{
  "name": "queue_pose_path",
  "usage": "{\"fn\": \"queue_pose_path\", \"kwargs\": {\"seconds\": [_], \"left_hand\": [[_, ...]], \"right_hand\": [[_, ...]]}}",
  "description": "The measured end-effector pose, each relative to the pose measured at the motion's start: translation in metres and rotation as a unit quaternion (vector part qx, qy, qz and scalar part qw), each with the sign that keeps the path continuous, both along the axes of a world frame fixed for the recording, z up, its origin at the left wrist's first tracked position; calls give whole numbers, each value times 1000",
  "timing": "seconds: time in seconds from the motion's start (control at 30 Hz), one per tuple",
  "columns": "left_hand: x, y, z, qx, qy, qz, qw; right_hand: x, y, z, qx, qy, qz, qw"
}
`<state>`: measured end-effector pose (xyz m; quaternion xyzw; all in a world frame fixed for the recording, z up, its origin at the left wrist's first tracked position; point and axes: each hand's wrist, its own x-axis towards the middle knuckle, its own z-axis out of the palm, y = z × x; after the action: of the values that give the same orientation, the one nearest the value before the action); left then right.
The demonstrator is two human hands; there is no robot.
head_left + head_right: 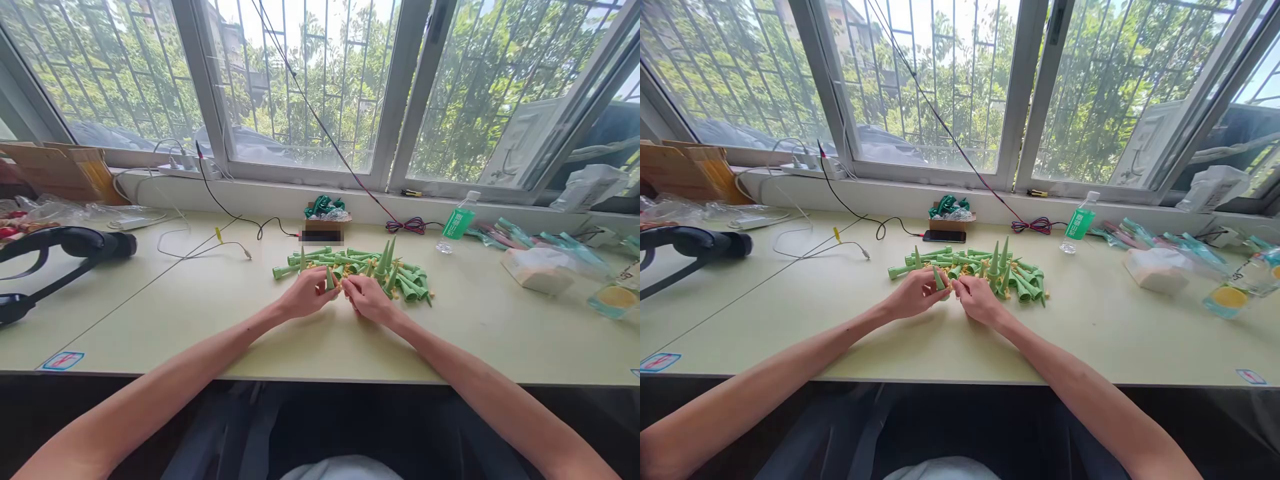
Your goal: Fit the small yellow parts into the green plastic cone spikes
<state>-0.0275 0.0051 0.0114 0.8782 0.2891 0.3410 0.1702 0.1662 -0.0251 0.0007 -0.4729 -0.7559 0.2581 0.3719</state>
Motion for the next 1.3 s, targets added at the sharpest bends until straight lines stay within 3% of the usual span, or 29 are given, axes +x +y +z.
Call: {"fn": "queue_pose_path", "kwargs": {"seconds": [0.3,1.3], "left_hand": [[0,3,-3,-19,-19,18,999],[0,-1,2,-11,-24,-3,1000]], "right_hand": [[0,-1,-2,-4,41,25,999],[0,-3,4,7,15,8,1000]]}}
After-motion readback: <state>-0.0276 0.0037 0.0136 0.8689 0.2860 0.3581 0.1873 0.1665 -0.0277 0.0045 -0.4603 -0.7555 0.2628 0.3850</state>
